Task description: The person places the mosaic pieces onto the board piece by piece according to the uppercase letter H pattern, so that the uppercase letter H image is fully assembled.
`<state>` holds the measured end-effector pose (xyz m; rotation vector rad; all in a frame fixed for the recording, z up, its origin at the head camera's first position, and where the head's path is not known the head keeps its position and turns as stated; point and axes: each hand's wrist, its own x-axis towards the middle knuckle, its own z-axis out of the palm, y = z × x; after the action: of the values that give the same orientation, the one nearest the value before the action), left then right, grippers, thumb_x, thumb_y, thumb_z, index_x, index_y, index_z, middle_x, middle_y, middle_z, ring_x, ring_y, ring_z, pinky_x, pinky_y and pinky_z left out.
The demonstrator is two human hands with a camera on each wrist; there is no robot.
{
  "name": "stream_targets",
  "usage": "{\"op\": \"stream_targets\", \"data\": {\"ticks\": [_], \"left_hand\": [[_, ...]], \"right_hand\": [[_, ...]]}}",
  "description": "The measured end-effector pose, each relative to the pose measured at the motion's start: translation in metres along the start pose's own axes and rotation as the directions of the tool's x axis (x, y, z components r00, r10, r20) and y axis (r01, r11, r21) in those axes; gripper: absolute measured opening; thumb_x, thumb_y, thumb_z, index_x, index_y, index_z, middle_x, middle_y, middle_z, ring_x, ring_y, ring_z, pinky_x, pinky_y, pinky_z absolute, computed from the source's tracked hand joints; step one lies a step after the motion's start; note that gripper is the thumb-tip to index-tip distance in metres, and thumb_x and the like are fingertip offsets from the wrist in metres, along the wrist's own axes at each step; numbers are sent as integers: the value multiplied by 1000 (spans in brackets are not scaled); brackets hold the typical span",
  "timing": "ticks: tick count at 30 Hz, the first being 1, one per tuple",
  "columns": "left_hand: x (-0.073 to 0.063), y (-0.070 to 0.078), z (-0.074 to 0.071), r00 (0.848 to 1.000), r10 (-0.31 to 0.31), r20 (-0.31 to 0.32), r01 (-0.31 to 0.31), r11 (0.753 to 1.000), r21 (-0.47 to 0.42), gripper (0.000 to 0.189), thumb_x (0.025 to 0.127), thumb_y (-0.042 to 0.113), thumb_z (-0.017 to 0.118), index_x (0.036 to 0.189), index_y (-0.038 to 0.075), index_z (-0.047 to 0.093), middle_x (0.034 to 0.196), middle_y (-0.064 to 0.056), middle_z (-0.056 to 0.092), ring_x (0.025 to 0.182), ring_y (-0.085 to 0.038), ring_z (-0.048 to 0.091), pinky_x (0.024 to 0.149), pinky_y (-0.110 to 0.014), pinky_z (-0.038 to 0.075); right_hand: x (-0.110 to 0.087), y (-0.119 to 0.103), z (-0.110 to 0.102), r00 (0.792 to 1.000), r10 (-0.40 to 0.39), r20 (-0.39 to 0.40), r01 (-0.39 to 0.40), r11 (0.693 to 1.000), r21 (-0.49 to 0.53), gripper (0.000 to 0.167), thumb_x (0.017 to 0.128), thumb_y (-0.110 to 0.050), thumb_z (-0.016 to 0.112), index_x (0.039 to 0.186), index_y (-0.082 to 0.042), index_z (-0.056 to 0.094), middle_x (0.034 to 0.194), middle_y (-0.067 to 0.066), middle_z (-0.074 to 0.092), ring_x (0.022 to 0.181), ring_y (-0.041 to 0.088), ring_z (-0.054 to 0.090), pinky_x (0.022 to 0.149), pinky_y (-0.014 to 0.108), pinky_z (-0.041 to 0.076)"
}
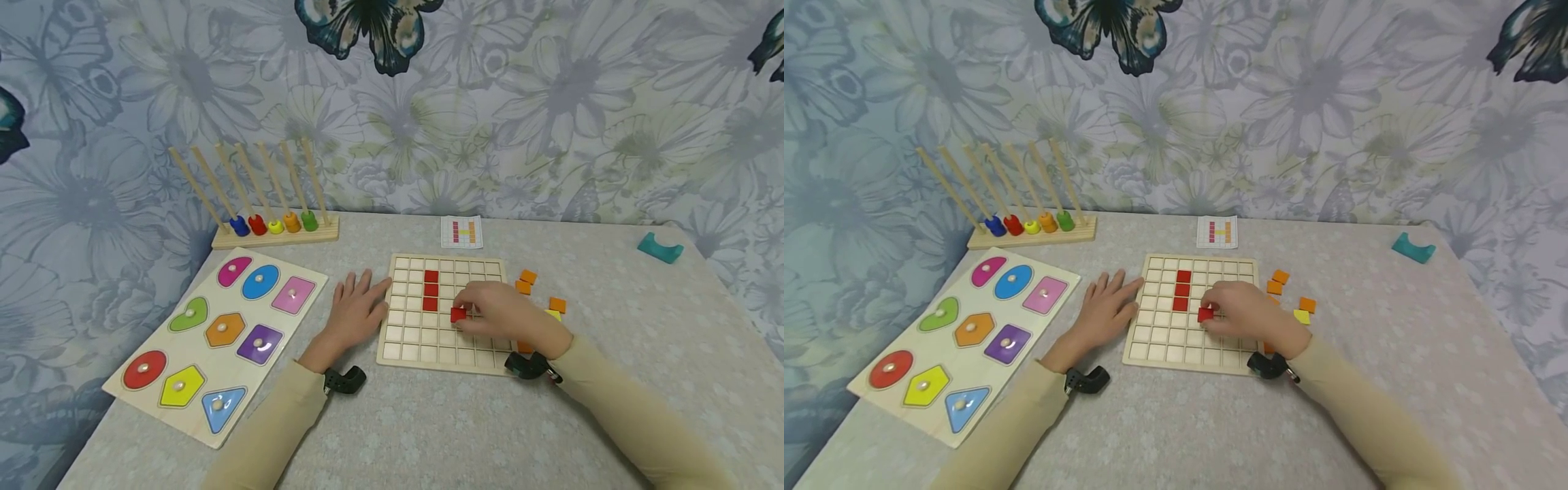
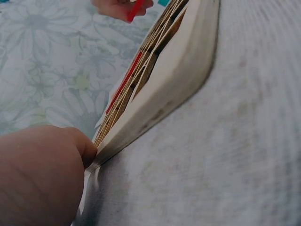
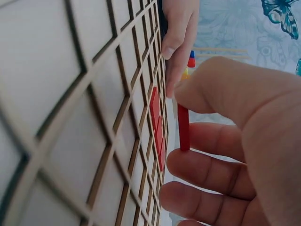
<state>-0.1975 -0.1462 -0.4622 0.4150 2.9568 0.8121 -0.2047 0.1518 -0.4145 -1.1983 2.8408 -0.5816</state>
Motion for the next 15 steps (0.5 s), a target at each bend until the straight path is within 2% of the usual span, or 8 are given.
{"op": "stream_targets", "data": {"ticks": [7, 15], "left_hand": [[0, -1, 1, 1000, -2, 3, 2, 1000, 7, 53, 105, 33, 43, 156, 20, 45, 168, -23, 22, 157, -50, 6, 123, -69, 6], [0, -1, 1, 1000, 1, -2, 0, 1000, 8, 53, 105, 33, 44, 156, 19, 45, 168, -23, 23, 157, -50, 6, 123, -70, 6]], "right_hand": [[10, -8, 5, 999, -44, -5, 44, 999, 16, 13, 84, -22, 79, 94, -13, 76, 85, -5, 68, 76, 10, 59, 71, 25, 51], [16, -13, 10, 999, -52, -3, 52, 998, 37, 13, 82, -17, 77, 93, -11, 77, 85, -4, 69, 73, 8, 54, 69, 24, 48]]}}
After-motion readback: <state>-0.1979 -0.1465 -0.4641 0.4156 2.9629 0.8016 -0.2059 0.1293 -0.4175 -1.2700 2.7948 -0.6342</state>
